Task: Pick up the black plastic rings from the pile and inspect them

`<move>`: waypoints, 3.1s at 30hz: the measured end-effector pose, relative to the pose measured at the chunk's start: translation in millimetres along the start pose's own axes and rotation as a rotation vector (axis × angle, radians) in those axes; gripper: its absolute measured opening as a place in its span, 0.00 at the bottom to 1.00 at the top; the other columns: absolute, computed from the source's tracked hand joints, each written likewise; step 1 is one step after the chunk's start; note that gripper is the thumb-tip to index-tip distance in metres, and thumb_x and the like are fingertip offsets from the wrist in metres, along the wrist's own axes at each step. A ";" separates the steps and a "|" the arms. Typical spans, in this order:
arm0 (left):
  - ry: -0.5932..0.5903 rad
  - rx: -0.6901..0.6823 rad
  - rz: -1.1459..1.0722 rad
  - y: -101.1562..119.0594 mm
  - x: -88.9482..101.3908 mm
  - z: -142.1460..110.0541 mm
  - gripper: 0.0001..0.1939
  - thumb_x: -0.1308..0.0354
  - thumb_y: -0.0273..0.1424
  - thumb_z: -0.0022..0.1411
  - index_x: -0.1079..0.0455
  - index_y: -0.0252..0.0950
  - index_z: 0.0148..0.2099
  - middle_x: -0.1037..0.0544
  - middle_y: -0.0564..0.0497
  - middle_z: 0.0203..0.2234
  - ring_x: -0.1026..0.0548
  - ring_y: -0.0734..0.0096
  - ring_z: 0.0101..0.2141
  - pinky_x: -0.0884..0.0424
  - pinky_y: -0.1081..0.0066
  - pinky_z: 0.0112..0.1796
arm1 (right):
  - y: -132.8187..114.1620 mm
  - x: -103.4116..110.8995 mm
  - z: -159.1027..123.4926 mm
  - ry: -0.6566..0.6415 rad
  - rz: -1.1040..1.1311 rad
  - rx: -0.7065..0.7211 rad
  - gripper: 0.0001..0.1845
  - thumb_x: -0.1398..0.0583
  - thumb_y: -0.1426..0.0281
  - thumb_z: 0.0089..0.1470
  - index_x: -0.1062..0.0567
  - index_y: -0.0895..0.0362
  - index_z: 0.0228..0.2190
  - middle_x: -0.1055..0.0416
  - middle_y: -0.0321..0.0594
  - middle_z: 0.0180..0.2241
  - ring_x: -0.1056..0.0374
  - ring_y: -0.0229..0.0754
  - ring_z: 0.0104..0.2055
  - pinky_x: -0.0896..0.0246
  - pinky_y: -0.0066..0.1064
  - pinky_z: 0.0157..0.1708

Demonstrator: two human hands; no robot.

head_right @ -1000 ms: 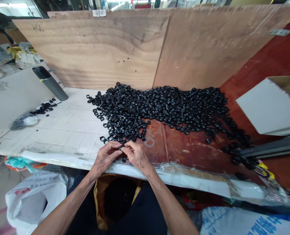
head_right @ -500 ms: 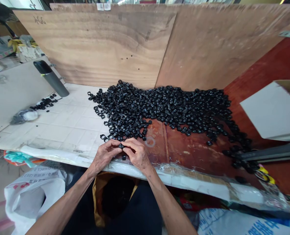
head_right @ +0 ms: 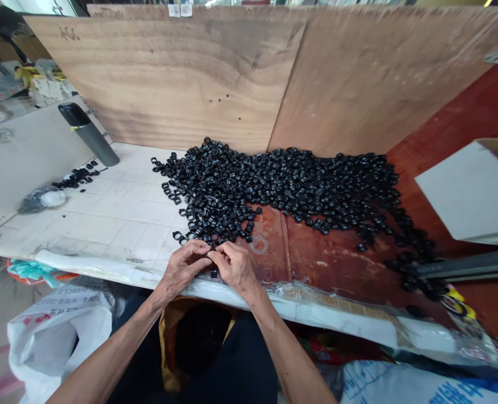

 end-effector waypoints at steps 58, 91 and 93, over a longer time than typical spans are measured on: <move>0.081 0.112 -0.124 4.9 -0.3 -1.2 0.10 0.33 0.34 0.61 0.20 0.38 0.44 0.22 0.46 0.44 0.21 0.65 0.43 0.19 0.66 0.42 | -1.3 6.9 6.0 -0.063 0.291 -0.123 0.06 0.33 0.68 0.55 0.22 0.55 0.36 0.25 0.37 0.29 0.28 0.40 0.27 0.30 0.29 0.27; 0.064 0.161 -0.169 6.3 -0.7 -0.1 0.07 0.33 0.32 0.61 0.22 0.38 0.42 0.24 0.48 0.43 0.22 0.67 0.41 0.21 0.67 0.42 | 10.1 -6.6 13.2 -0.013 -0.060 0.180 0.13 0.44 0.67 0.68 0.24 0.56 0.32 0.30 0.36 0.23 0.32 0.39 0.25 0.38 0.29 0.28; 0.083 0.212 -0.236 7.2 -1.5 -0.6 0.08 0.32 0.33 0.60 0.24 0.38 0.42 0.26 0.49 0.44 0.22 0.68 0.40 0.21 0.68 0.39 | 6.3 -4.0 12.8 -0.011 0.016 0.181 0.09 0.42 0.67 0.66 0.24 0.57 0.43 0.26 0.38 0.29 0.30 0.40 0.28 0.35 0.29 0.31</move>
Point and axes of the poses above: each hand's wrist, its own z-axis towards the middle knuckle, its own x-axis out of the back of the hand, y = z × x, the point moved 1 cm from there along z, towards the middle knuckle
